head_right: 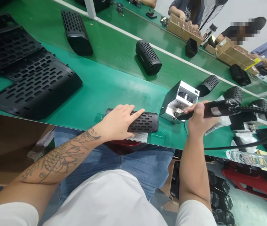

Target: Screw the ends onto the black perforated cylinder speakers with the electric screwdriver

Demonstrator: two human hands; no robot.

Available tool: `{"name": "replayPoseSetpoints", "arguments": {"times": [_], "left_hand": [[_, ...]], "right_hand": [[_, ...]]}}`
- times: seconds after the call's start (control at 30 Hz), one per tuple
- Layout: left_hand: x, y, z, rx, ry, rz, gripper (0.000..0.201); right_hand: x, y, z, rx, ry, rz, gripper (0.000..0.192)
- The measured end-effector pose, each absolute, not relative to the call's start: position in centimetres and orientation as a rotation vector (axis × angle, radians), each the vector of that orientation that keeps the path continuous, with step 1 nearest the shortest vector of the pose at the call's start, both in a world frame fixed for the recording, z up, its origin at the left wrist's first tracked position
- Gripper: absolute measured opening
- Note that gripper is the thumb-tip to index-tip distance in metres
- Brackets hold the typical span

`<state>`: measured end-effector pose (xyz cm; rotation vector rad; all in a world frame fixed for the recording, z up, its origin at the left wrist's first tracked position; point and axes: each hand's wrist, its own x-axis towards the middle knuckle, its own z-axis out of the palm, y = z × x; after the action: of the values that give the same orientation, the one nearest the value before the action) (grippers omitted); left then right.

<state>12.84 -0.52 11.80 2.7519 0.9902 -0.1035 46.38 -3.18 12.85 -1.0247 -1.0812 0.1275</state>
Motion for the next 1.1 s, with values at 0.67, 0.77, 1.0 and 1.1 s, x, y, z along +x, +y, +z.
{"name": "replayPoseSetpoints", "arguments": {"times": [0.67, 0.77, 1.0, 1.1], "left_hand": [[12.0, -0.7, 11.3, 2.683, 1.038, -0.032, 0.107], [12.0, -0.7, 11.1, 2.68, 1.032, -0.007, 0.107], [12.2, -0.5, 11.2, 2.671, 1.015, -0.036, 0.107], [12.2, -0.5, 11.4, 2.66, 1.014, -0.043, 0.106]], "right_hand": [[29.6, -6.4, 14.6, -0.72, -1.372, 0.672, 0.037], [29.6, -6.3, 14.5, -0.673, -1.413, 0.736, 0.032], [29.6, -6.5, 14.8, -0.651, -1.451, 0.872, 0.028], [29.6, -6.5, 14.9, -0.659, -1.463, 0.908, 0.03]]}}
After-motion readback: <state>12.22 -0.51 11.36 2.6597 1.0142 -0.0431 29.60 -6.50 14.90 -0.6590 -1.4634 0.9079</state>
